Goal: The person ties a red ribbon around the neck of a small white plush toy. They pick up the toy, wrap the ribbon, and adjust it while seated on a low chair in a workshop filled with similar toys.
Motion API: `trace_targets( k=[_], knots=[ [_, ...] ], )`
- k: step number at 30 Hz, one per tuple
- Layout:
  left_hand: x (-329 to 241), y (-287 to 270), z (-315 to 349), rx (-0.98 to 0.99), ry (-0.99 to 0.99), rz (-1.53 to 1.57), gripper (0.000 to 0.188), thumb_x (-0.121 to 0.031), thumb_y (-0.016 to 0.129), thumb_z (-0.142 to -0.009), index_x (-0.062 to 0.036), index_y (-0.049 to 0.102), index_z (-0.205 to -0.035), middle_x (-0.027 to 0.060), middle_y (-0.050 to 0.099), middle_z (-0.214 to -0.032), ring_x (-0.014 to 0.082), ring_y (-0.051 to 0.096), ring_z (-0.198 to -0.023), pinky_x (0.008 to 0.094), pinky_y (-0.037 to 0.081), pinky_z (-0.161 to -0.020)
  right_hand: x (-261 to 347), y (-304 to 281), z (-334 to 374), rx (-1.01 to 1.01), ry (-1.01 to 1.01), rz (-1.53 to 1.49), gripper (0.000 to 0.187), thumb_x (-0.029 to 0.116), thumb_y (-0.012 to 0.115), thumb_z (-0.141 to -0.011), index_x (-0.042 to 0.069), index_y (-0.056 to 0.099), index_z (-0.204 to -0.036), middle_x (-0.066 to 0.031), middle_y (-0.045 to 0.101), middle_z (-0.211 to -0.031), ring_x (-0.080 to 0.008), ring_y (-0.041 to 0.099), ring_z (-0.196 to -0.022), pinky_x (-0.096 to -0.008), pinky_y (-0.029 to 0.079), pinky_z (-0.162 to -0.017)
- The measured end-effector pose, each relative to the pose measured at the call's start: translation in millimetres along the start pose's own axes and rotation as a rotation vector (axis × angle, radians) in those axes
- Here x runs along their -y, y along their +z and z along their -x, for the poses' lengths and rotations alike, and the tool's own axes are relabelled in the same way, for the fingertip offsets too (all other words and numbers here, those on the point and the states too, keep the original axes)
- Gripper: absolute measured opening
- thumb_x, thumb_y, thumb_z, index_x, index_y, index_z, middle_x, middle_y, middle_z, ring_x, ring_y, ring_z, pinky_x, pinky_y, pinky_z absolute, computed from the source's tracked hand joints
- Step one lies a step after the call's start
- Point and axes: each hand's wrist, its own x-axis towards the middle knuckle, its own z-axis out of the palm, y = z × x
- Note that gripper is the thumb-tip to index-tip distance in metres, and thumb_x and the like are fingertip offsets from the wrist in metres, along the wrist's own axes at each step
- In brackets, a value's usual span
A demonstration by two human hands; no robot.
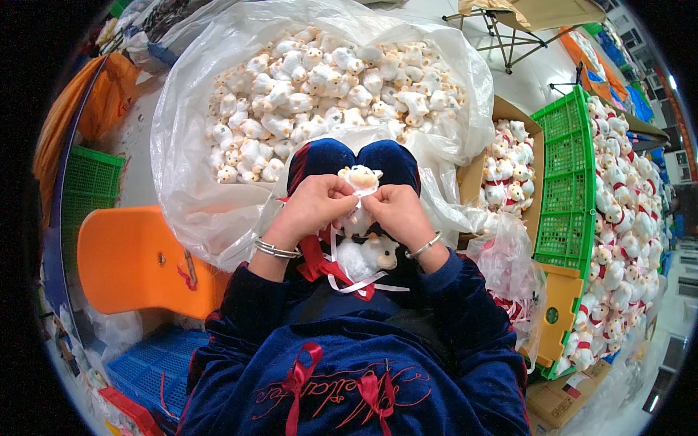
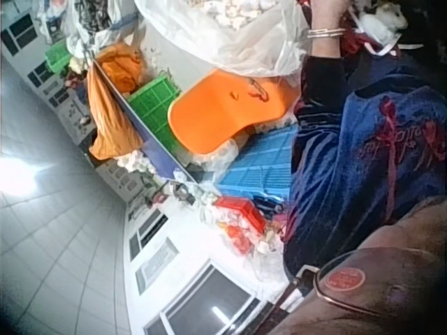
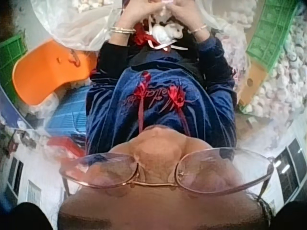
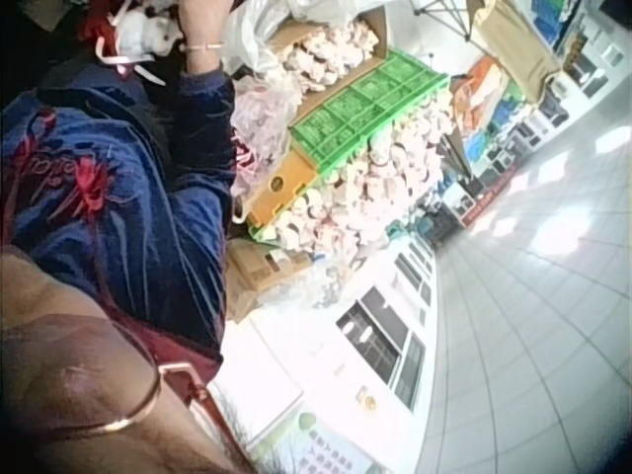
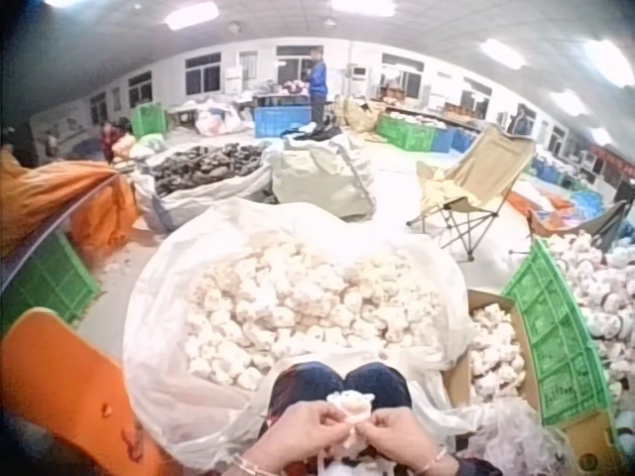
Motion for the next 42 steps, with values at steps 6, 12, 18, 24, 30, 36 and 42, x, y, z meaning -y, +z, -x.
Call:
trace_targets(
  k=[6, 12, 18, 24, 30, 36, 42],
  knots=[
    [7, -7, -7, 0.026, 0.052, -0.075, 0.018, -0.015, 0.066, -0.088, 0.003, 0.068, -0.091, 0.0057, 0.07, -0.074, 0.009, 0.062, -0.056, 0.0238, 0.048, -0.05, 7, -6, 0, 0.034, 0.107, -0.038, 0.032, 0.027, 0.07, -0.088, -0.004, 0.069, -0.08, -0.0045, 0.063, -0.062, -0.0106, 0.057, -0.056, -0.028, 0.047, -0.054],
    [8, -4, -9, -0.049, 0.049, -0.078, 0.025, -0.017, 0.062, -0.087, 0.0045, 0.071, -0.079, 0.0086, 0.068, -0.063, 0.0124, 0.065, -0.055, 0.0272, 0.053, -0.055, -1, -5, -1, 0.012, -0.082, 0.139, 0.026, 0.023, 0.073, -0.086, -0.002, 0.068, -0.081, -0.0067, 0.067, -0.068, -0.0111, 0.06, -0.061, -0.0278, 0.049, -0.058],
    [2, -3, -8, -0.063, 0.061, -0.194, 0.027, -0.022, 0.068, -0.087, 0.0041, 0.071, -0.082, 0.0076, 0.068, -0.065, 0.0114, 0.065, -0.057, 0.0266, 0.051, -0.052, 12, -10, 2, 0.088, -0.057, 0.097, 0.017, 0.014, 0.072, -0.084, -0.001, 0.067, -0.085, -0.0058, 0.068, -0.073, -0.011, 0.062, -0.063, -0.0274, 0.05, -0.059],
    [-3, -8, -12, -0.104, 0.194, -0.595, 0.022, -0.019, 0.07, -0.083, 0.0028, 0.073, -0.084, 0.0139, 0.07, -0.067, 0.0181, 0.067, -0.059, 0.0318, 0.053, -0.059, 16, -20, 0, 0.21, -0.001, -0.029, 0.012, 0.01, 0.07, -0.084, -0.001, 0.067, -0.085, -0.0016, 0.065, -0.071, -0.0094, 0.061, -0.06, -0.025, 0.047, -0.053],
    [-6, -7, -12, -0.033, 0.211, -0.481, 0.018, -0.015, 0.072, -0.082, 0.0027, 0.072, -0.084, 0.015, 0.07, -0.072, 0.0209, 0.068, -0.064, 0.0334, 0.054, -0.062, 35, -19, 2, 0.155, 0.132, 0.013, 0.019, 0.017, 0.071, -0.087, 0.0, 0.066, -0.081, -0.0018, 0.061, -0.063, -0.0075, 0.055, -0.049, -0.024, 0.041, -0.044],
    [0, -3, -7, -0.058, 0.206, -0.43, 0.019, -0.013, 0.073, -0.083, 0.0049, 0.067, -0.084, 0.0148, 0.069, -0.075, 0.019, 0.067, -0.067, 0.0329, 0.053, -0.062, 20, -13, 0, 0.171, 0.061, 0.021, 0.017, 0.014, 0.069, -0.087, 0.0, 0.065, -0.079, -0.0024, 0.062, -0.063, -0.0075, 0.055, -0.048, -0.0236, 0.042, -0.044],
    [11, 14, -7, -0.274, 0.327, -0.607, 0.017, -0.01, 0.07, -0.084, 0.0047, 0.065, -0.09, 0.0206, 0.068, -0.08, 0.0314, 0.069, -0.073, 0.0382, 0.054, -0.066, 37, -14, 5, 0.135, -0.035, 0.061, 0.006, 0.002, 0.064, -0.081, -0.003, 0.061, -0.083, -0.0066, 0.064, -0.069, -0.0125, 0.061, -0.05, -0.0288, 0.048, -0.046]
  ],
)
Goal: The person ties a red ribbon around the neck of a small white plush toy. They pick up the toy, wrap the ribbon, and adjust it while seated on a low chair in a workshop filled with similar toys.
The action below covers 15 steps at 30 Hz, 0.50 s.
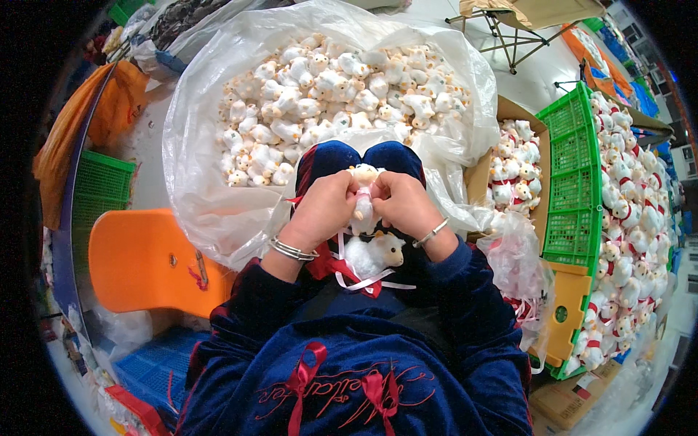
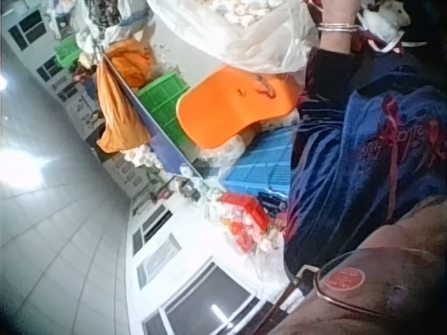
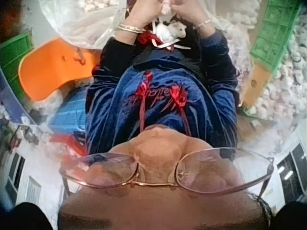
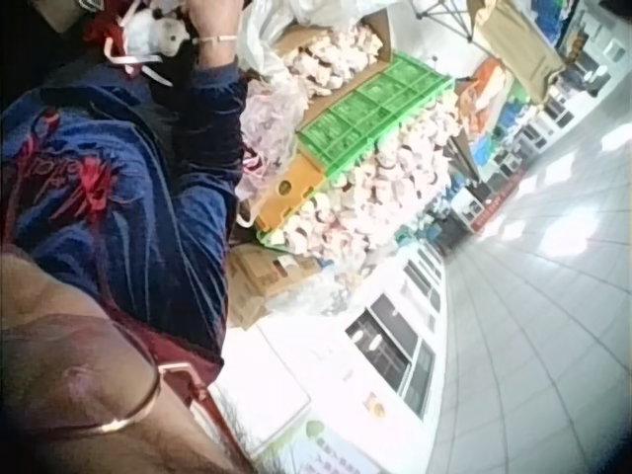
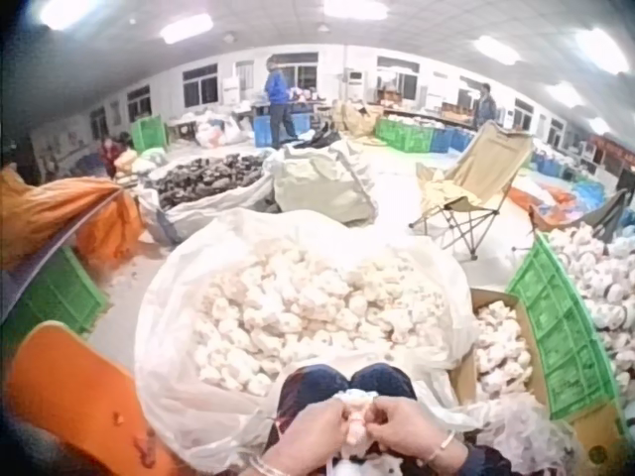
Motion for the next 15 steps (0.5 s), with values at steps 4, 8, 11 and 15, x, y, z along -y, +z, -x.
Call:
trace_targets(
  k=[4, 8, 11, 15],
  knots=[
    [-8, -8, -2, 0.103, -0.117, 0.165, 0.017, -0.005, 0.066, -0.083, 0.006, 0.066, -0.096, 0.0173, 0.07, -0.08, 0.0248, 0.071, -0.07, 0.0352, 0.056, -0.064, -2, -1, 1, -0.074, -0.052, 0.067, 0.004, -0.004, 0.06, -0.077, -0.004, 0.059, -0.081, -0.0093, 0.063, -0.068, -0.0171, 0.065, -0.052, -0.0312, 0.05, -0.047],
    [-9, -18, -9, 0.308, -0.283, 0.349, 0.018, -0.004, 0.064, -0.084, 0.0082, 0.067, -0.097, 0.0098, 0.07, -0.078, 0.0162, 0.072, -0.07, 0.0293, 0.057, -0.061, -1, -5, 3, -0.042, 0.027, 0.04, 0.006, -0.002, 0.06, -0.083, -0.001, 0.056, -0.087, -0.0065, 0.063, -0.074, -0.012, 0.062, -0.053, -0.0256, 0.045, -0.043],
    [-11, -18, -13, 0.313, -0.301, 0.369, 0.017, -0.01, 0.065, -0.085, 0.007, 0.069, -0.088, 0.0109, 0.071, -0.075, 0.0164, 0.073, -0.069, 0.0277, 0.056, -0.059, -13, -4, -3, -0.029, 0.043, -0.063, 0.009, -0.001, 0.061, -0.085, -0.001, 0.055, -0.091, -0.0067, 0.063, -0.076, -0.0135, 0.066, -0.058, -0.0254, 0.049, -0.044],
    [-15, -14, -13, 0.218, -0.304, 0.348, 0.022, -0.015, 0.064, -0.083, 0.0054, 0.071, -0.076, 0.0154, 0.071, -0.069, 0.018, 0.072, -0.062, 0.0309, 0.056, -0.059, -21, -3, -6, -0.002, 0.016, -0.177, 0.014, 0.003, 0.064, -0.088, -0.001, 0.054, -0.098, -0.0069, 0.065, -0.08, -0.0156, 0.07, -0.065, -0.0257, 0.053, -0.048]
  ],
)
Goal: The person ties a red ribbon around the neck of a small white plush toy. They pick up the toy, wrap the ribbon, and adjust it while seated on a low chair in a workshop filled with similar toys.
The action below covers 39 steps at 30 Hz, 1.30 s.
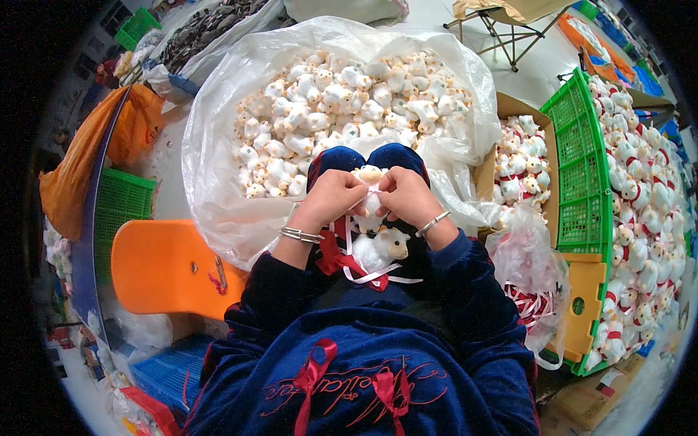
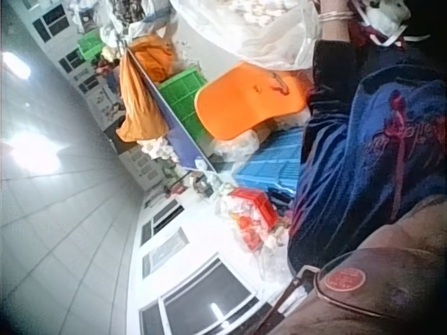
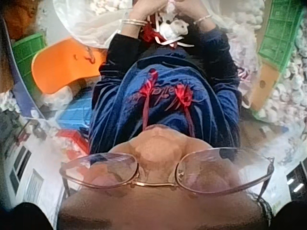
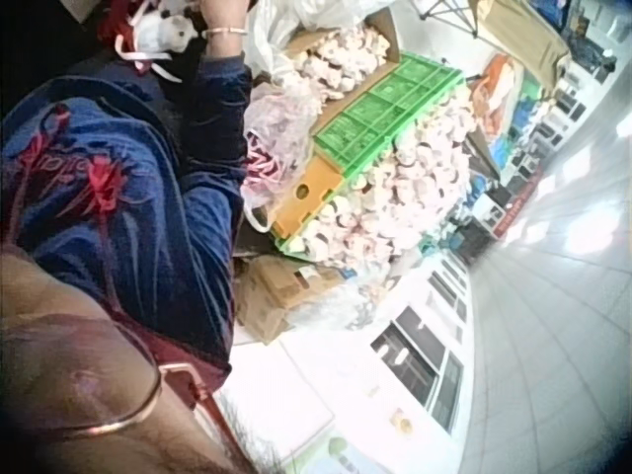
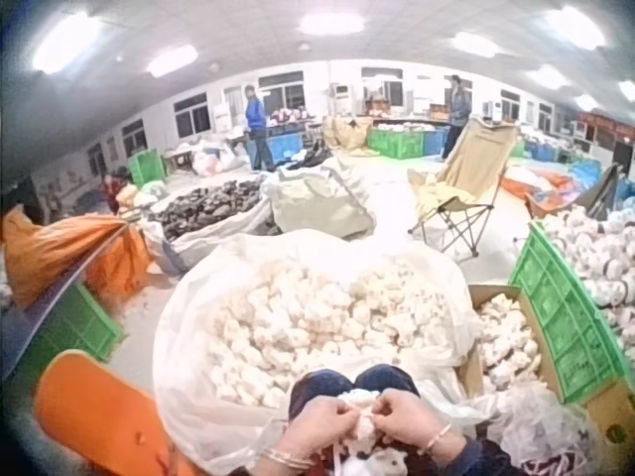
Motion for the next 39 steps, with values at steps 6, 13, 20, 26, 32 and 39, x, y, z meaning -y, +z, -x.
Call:
trace_targets(
  k=[6, 13, 20, 26, 32, 39],
  knots=[
    [9, -2, -12, -0.054, 0.07, -0.31, 0.018, -0.018, 0.069, -0.077, 0.0003, 0.073, -0.077, 0.0186, 0.071, -0.074, 0.0278, 0.072, -0.069, 0.0371, 0.057, -0.067, -1, -1, 0, 0.023, 0.024, -0.027, 0.019, 0.006, 0.066, -0.089, -0.003, 0.054, -0.102, -0.008, 0.066, -0.081, -0.0156, 0.069, -0.065, -0.0262, 0.055, -0.05],
    [4, 10, -11, -0.15, 0.179, -0.555, 0.015, -0.016, 0.072, -0.077, -0.0005, 0.072, -0.08, 0.0208, 0.07, -0.079, 0.0349, 0.07, -0.077, 0.0415, 0.055, -0.073, -2, 0, -4, -0.008, 0.071, 0.011, 0.021, 0.002, 0.062, -0.089, -0.003, 0.053, -0.107, -0.0073, 0.066, -0.079, -0.0134, 0.066, -0.059, -0.0248, 0.052, -0.047],
    [5, 15, -11, -0.201, 0.226, -0.562, 0.012, -0.01, 0.068, -0.08, 0.0017, 0.07, -0.081, 0.0204, 0.07, -0.079, 0.0342, 0.071, -0.078, 0.0416, 0.055, -0.074, -10, 5, -8, -0.063, 0.015, -0.102, 0.017, 0.001, 0.06, -0.086, -0.003, 0.055, -0.101, -0.0065, 0.064, -0.077, -0.0155, 0.068, -0.06, -0.0267, 0.053, -0.049],
    [17, 8, -14, -0.2, 0.254, -0.421, 0.011, -0.007, 0.067, -0.08, 0.004, 0.069, -0.082, 0.0163, 0.07, -0.073, 0.0212, 0.071, -0.068, 0.0341, 0.055, -0.063, -15, 2, -13, -0.041, -0.045, -0.056, 0.015, 0.012, 0.066, -0.091, -0.001, 0.061, -0.097, -0.0049, 0.065, -0.079, -0.0098, 0.064, -0.064, -0.0236, 0.049, -0.054],
    [21, -2, -16, -0.053, 0.064, -0.028, 0.015, -0.012, 0.066, -0.081, 0.0032, 0.069, -0.083, 0.0133, 0.069, -0.072, 0.0201, 0.07, -0.064, 0.0329, 0.055, -0.062, -21, 11, -16, -0.189, -0.225, 0.142, 0.018, 0.016, 0.065, -0.092, -0.002, 0.063, -0.091, -0.0074, 0.065, -0.076, -0.0152, 0.062, -0.063, -0.0291, 0.049, -0.057],
    [8, -3, -3, -0.044, 0.001, 0.11, 0.016, -0.01, 0.062, -0.085, 0.0051, 0.066, -0.088, 0.0124, 0.068, -0.071, 0.0197, 0.07, -0.063, 0.0336, 0.056, -0.059, -8, 27, -2, -0.36, -0.293, 0.243, 0.017, 0.014, 0.065, -0.088, -0.003, 0.064, -0.089, -0.0208, 0.067, -0.079, -0.0357, 0.067, -0.074, -0.04, 0.051, -0.067]
  ],
)
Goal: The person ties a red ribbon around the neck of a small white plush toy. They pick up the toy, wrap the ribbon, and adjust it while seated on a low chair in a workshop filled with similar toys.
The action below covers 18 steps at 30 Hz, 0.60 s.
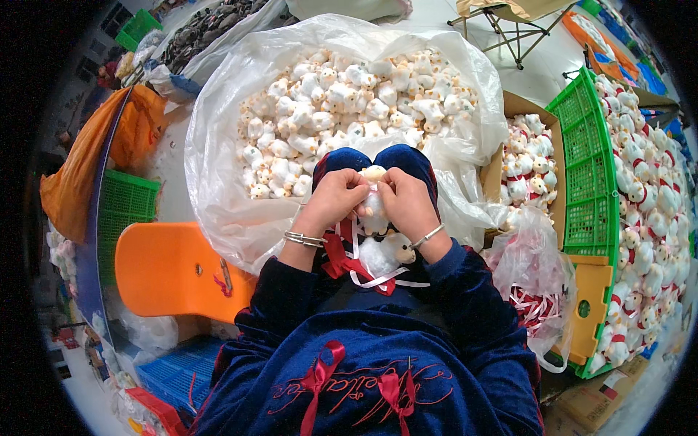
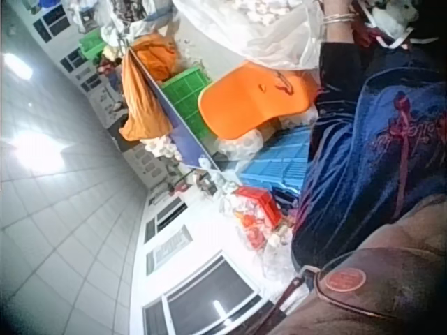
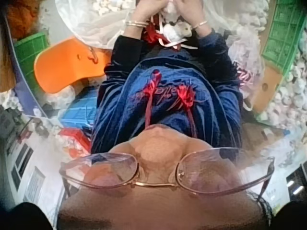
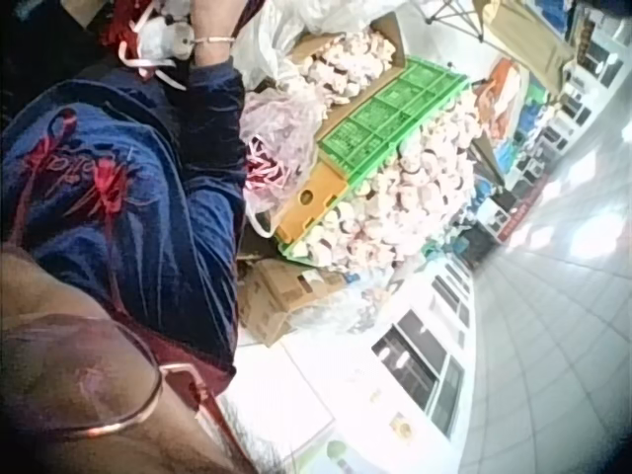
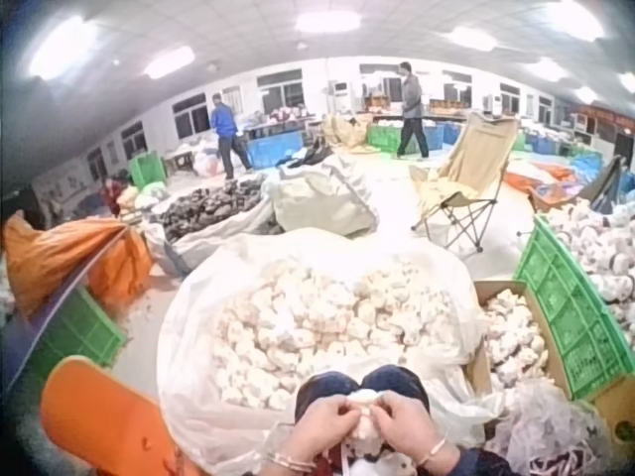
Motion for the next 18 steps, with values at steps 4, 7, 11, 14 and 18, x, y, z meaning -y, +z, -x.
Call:
trace_targets(
  k=[4, 7, 11, 14, 18],
  knots=[
    [6, 1, -8, -0.098, 0.186, -0.322, 0.016, -0.013, 0.066, -0.083, 0.0021, 0.07, -0.087, 0.0152, 0.07, -0.073, 0.0246, 0.071, -0.068, 0.0363, 0.055, -0.063, -1, -4, -5, 0.008, -0.016, 0.055, 0.016, 0.013, 0.065, -0.088, -0.002, 0.065, -0.087, -0.0211, 0.067, -0.079, -0.0361, 0.067, -0.073, -0.0404, 0.052, -0.066],
    [1, 1, -11, -0.09, 0.242, -0.5, 0.017, -0.015, 0.068, -0.08, 0.0006, 0.072, -0.083, 0.0183, 0.069, -0.077, 0.0293, 0.07, -0.073, 0.0385, 0.054, -0.066, -2, -5, -8, 0.047, 0.085, -0.01, 0.017, 0.014, 0.066, -0.087, -0.002, 0.064, -0.083, -0.0212, 0.066, -0.077, -0.0356, 0.067, -0.072, -0.0406, 0.051, -0.064],
    [10, 4, -25, -0.101, 0.303, -0.861, 0.017, -0.018, 0.067, -0.078, -0.0033, 0.075, -0.08, 0.0216, 0.069, -0.08, 0.0371, 0.069, -0.077, 0.0462, 0.056, -0.071, -16, 0, -11, 0.004, -0.015, 0.072, 0.021, 0.017, 0.069, -0.087, -0.001, 0.061, -0.078, -0.0182, 0.064, -0.068, -0.0291, 0.068, -0.063, -0.0402, 0.051, -0.058],
    [-15, 6, -9, -0.05, 0.317, -0.855, 0.016, -0.019, 0.066, -0.084, -0.0047, 0.075, -0.083, 0.021, 0.071, -0.089, 0.0368, 0.071, -0.085, 0.0447, 0.059, -0.074, 5, -6, -8, 0.065, 0.107, -0.019, 0.027, 0.018, 0.069, -0.09, -0.002, 0.059, -0.075, -0.0126, 0.064, -0.062, -0.019, 0.066, -0.052, -0.0344, 0.051, -0.049],
    [-14, 15, -12, -0.078, 0.33, -0.792, 0.017, -0.014, 0.062, -0.083, -0.0008, 0.072, -0.081, 0.0243, 0.07, -0.086, 0.0388, 0.07, -0.084, 0.0471, 0.058, -0.074, -10, 0, -9, 0.079, 0.086, -0.127, 0.016, 0.007, 0.067, -0.087, -0.002, 0.059, -0.076, -0.0116, 0.064, -0.063, -0.0174, 0.064, -0.053, -0.0323, 0.049, -0.05]
  ],
)
